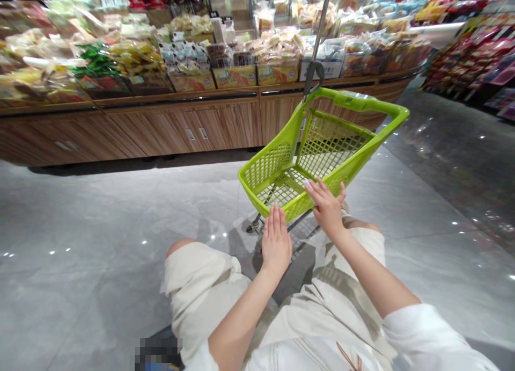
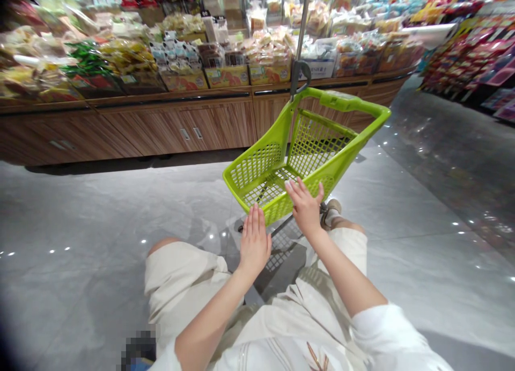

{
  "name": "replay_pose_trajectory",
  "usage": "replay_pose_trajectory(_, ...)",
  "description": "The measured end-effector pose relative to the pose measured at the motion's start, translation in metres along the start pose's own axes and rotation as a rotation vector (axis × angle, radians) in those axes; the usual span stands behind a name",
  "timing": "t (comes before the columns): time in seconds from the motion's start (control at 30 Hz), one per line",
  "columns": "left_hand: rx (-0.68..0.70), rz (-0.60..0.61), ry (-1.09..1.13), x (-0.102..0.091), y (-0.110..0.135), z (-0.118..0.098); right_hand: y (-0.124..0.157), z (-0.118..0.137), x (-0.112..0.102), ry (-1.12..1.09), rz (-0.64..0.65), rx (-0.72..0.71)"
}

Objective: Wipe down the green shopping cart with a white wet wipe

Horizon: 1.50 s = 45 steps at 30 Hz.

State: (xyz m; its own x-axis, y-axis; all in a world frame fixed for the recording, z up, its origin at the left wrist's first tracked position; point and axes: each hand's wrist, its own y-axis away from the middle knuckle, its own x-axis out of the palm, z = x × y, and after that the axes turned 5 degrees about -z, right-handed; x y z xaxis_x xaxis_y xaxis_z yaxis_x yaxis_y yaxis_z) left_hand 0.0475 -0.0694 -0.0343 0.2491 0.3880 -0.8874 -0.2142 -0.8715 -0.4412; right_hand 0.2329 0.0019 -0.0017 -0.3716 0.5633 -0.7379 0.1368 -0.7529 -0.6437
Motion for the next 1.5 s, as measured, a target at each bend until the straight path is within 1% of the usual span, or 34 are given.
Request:
replay_pose_trajectory(0.1,-0.005,-0.004,-0.006,0.0,0.0,0.001,0.017,0.042,0.005,-0.101,0.078,-0.142)
replay_pose_trajectory(0.17,-0.006,-0.003,-0.012,0.0,0.0,0.002,0.023,0.056,0.005,-0.142,0.114,-0.225)
replay_pose_trajectory(0.2,-0.005,-0.004,-0.014,0.0,0.0,0.003,0.023,0.058,0.005,-0.146,0.126,-0.258)
replay_pose_trajectory(0.27,0.001,-0.004,-0.015,0.0,0.0,0.004,0.018,0.049,0.003,-0.121,0.137,-0.297)
replay_pose_trajectory(0.33,0.012,-0.001,-0.015,-0.001,0.0,0.005,0.009,0.028,-0.001,-0.072,0.133,-0.303)
replay_pose_trajectory(0.37,0.018,0.0,-0.015,-0.001,-0.001,0.005,0.004,0.014,-0.002,-0.044,0.122,-0.283)
replay_pose_trajectory(0.47,0.03,-0.001,-0.013,-0.001,-0.001,0.003,-0.009,-0.023,-0.005,0.028,0.052,-0.134)
replay_pose_trajectory(0.53,0.033,-0.002,-0.01,0.0,0.0,0.002,-0.011,-0.035,-0.004,0.042,-0.004,-0.019)
replay_pose_trajectory(0.57,0.031,-0.002,-0.008,0.0,0.0,0.001,-0.01,-0.034,-0.003,0.037,-0.024,0.023)
replay_pose_trajectory(0.6,0.025,-0.002,-0.006,0.0,0.0,0.001,-0.007,-0.029,-0.001,0.025,-0.035,0.048)
replay_pose_trajectory(0.67,0.008,-0.002,0.001,0.001,0.0,-0.001,0.002,-0.006,0.002,-0.012,-0.02,0.038)
replay_pose_trajectory(0.77,-0.008,-0.008,0.005,0.002,0.0,-0.001,0.019,0.037,0.007,-0.089,0.064,-0.094)
replay_pose_trajectory(0.8,-0.009,-0.01,0.004,0.002,0.0,-0.001,0.023,0.048,0.008,-0.115,0.088,-0.14)
replay_pose_trajectory(0.87,-0.008,-0.014,-0.001,0.002,0.0,0.001,0.026,0.057,0.008,-0.146,0.114,-0.22)
replay_pose_trajectory(0.93,0.0,-0.012,-0.005,0.001,0.0,0.003,0.02,0.048,0.005,-0.141,0.127,-0.286)
replay_pose_trajectory(1.0,0.016,-0.005,-0.007,0.0,0.0,0.004,0.008,0.023,0.001,-0.11,0.134,-0.33)
replay_pose_trajectory(1.03,0.024,0.0,-0.006,-0.001,0.0,0.005,0.002,0.008,-0.001,-0.09,0.13,-0.327)
replay_pose_trajectory(1.07,0.029,0.003,-0.004,-0.001,0.0,0.005,-0.004,-0.008,-0.002,-0.066,0.112,-0.296)
replay_pose_trajectory(1.13,0.035,0.007,0.0,-0.002,0.0,0.005,-0.013,-0.033,-0.003,-0.009,0.036,-0.167)
replay_pose_trajectory(1.2,0.037,0.005,-0.002,-0.002,0.0,0.004,-0.016,-0.043,-0.002,0.036,-0.05,-0.022)
replay_pose_trajectory(1.27,0.032,0.0,-0.006,-0.001,0.001,0.002,-0.013,-0.034,0.002,0.037,-0.095,0.053)
replay_pose_trajectory(1.33,0.021,-0.009,-0.006,0.001,0.001,0.001,-0.004,-0.01,0.005,-0.015,-0.071,0.041)
replay_pose_trajectory(1.43,0.012,-0.01,0.0,0.001,0.001,0.001,0.011,0.031,0.007,-0.128,0.039,-0.083)
replay_pose_trajectory(1.5,0.015,-0.004,-0.004,0.001,0.001,0.002,0.018,0.048,0.006,-0.172,0.113,-0.183)
